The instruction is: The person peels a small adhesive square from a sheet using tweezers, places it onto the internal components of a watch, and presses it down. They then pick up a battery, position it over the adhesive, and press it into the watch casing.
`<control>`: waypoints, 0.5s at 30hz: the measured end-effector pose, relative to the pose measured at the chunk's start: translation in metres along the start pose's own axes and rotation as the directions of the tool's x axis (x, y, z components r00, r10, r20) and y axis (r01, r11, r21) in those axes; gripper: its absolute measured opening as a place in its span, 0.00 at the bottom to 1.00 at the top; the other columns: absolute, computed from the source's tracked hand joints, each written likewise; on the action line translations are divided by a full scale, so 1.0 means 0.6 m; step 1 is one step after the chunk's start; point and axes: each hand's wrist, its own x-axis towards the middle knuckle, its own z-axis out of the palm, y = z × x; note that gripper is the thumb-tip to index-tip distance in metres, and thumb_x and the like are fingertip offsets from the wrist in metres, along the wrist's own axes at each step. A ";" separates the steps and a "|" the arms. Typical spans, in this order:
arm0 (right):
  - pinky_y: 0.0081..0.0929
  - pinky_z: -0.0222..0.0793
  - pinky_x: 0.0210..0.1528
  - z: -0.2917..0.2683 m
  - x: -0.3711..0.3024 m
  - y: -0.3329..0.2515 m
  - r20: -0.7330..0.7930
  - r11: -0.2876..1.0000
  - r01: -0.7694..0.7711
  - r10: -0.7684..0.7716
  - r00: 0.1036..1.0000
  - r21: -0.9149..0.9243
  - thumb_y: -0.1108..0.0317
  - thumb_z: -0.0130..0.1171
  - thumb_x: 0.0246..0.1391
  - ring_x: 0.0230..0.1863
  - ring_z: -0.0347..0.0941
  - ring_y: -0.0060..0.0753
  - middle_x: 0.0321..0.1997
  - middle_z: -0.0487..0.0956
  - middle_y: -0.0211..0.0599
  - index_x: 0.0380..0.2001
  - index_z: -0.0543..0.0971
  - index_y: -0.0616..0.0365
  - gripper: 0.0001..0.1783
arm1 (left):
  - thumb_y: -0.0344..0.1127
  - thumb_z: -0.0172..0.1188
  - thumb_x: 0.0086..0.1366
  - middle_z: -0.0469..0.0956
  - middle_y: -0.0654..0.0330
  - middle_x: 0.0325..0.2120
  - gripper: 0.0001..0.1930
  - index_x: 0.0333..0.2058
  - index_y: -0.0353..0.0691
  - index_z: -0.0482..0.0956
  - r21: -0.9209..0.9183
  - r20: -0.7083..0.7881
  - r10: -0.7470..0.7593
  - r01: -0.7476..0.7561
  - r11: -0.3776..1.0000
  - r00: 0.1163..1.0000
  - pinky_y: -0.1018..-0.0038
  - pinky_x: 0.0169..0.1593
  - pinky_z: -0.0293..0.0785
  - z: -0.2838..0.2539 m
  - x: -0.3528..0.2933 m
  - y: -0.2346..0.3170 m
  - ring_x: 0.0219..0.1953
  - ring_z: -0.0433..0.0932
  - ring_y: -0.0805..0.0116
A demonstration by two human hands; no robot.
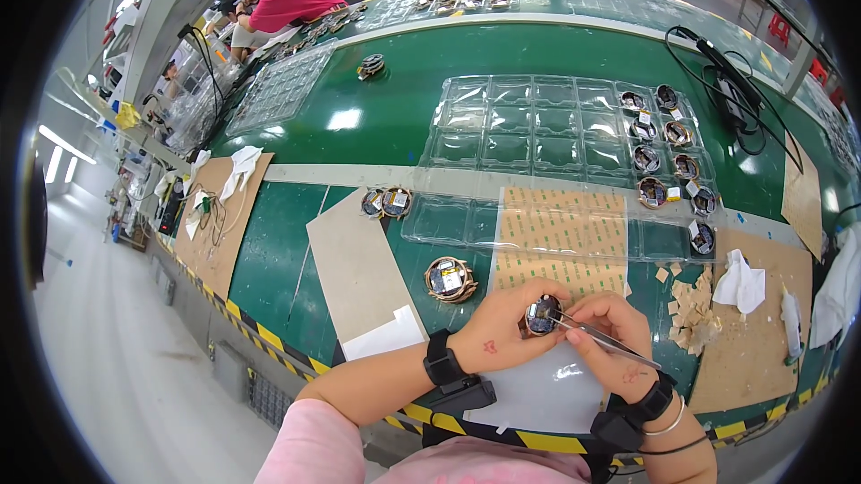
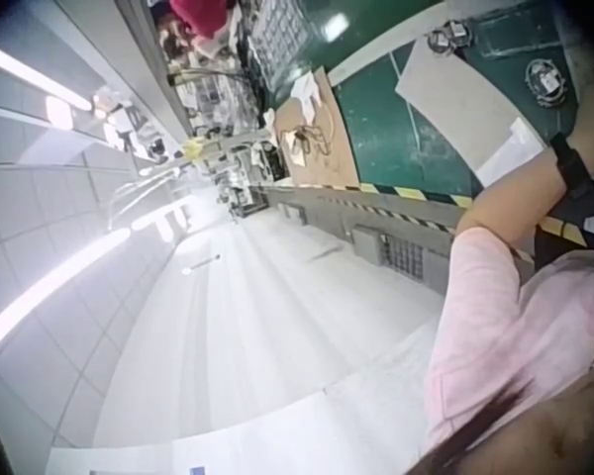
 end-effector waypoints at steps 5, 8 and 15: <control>0.24 0.72 0.46 0.001 0.000 -0.001 0.002 1.000 0.012 -0.012 1.000 0.001 0.79 0.59 0.52 0.41 0.75 0.28 0.41 0.75 0.42 0.37 0.71 0.64 0.10 | 0.31 0.65 0.52 0.77 0.57 0.32 0.18 0.42 0.41 0.72 0.001 -0.011 0.009 -0.009 1.000 1.000 0.74 0.33 0.74 0.001 0.000 0.002 0.31 0.79 0.63; 0.24 0.72 0.46 0.000 -0.001 0.001 0.002 1.000 0.017 -0.017 1.000 -0.002 0.78 0.60 0.52 0.41 0.75 0.28 0.41 0.75 0.42 0.37 0.71 0.64 0.10 | 0.31 0.65 0.52 0.77 0.58 0.32 0.18 0.42 0.41 0.72 0.007 -0.013 0.013 -0.013 1.000 1.000 0.74 0.33 0.74 0.000 0.000 0.004 0.31 0.79 0.64; 0.24 0.72 0.45 0.001 0.001 0.000 0.008 1.000 0.023 -0.023 1.000 -0.004 0.77 0.60 0.53 0.41 0.75 0.28 0.41 0.75 0.42 0.37 0.71 0.64 0.10 | 0.31 0.65 0.52 0.77 0.58 0.31 0.18 0.42 0.41 0.72 0.016 -0.012 -0.003 0.003 1.000 1.000 0.74 0.31 0.73 0.000 -0.001 0.001 0.30 0.79 0.65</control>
